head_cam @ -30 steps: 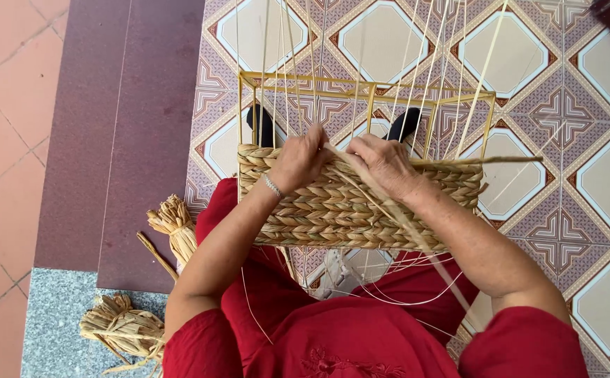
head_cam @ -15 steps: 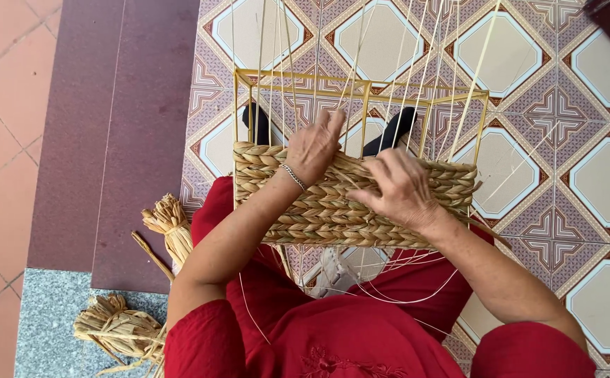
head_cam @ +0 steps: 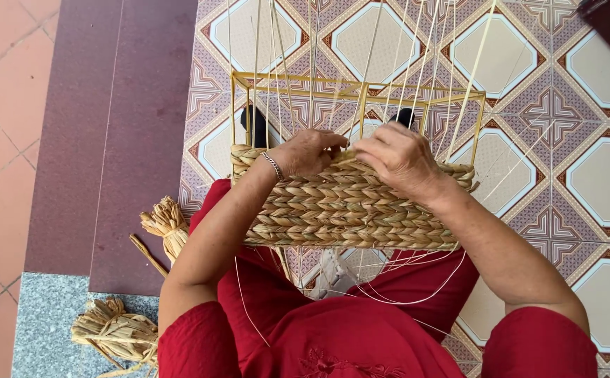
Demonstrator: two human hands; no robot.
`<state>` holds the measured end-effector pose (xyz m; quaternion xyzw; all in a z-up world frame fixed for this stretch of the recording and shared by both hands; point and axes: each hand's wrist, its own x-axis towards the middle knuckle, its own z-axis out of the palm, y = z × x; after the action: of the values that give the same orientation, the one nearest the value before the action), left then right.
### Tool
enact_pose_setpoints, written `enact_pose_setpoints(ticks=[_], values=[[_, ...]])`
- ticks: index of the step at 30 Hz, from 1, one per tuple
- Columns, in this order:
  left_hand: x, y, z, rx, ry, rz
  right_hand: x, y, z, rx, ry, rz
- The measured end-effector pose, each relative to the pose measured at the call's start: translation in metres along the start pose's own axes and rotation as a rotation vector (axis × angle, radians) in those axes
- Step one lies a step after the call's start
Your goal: The person weaves dried plant fiber strips onto a metal basket frame by hand, picking up strands from bundles and threading them through the frame.
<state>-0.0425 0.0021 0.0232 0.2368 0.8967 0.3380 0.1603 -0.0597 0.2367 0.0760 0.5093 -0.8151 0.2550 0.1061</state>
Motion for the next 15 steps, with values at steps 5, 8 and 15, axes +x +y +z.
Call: enact_pose_setpoints(ticks=[5,8,15], values=[[-0.005,0.0,-0.003,0.027,-0.05,-0.086,0.013,0.008,0.006,-0.505,0.016,-0.267],[-0.001,-0.001,0.007,-0.002,0.063,-0.051,0.021,0.007,0.006,-0.545,-0.273,-0.084],[0.001,0.046,-0.01,0.126,-0.196,-0.306,0.047,0.05,-0.015,0.793,-0.919,1.016]])
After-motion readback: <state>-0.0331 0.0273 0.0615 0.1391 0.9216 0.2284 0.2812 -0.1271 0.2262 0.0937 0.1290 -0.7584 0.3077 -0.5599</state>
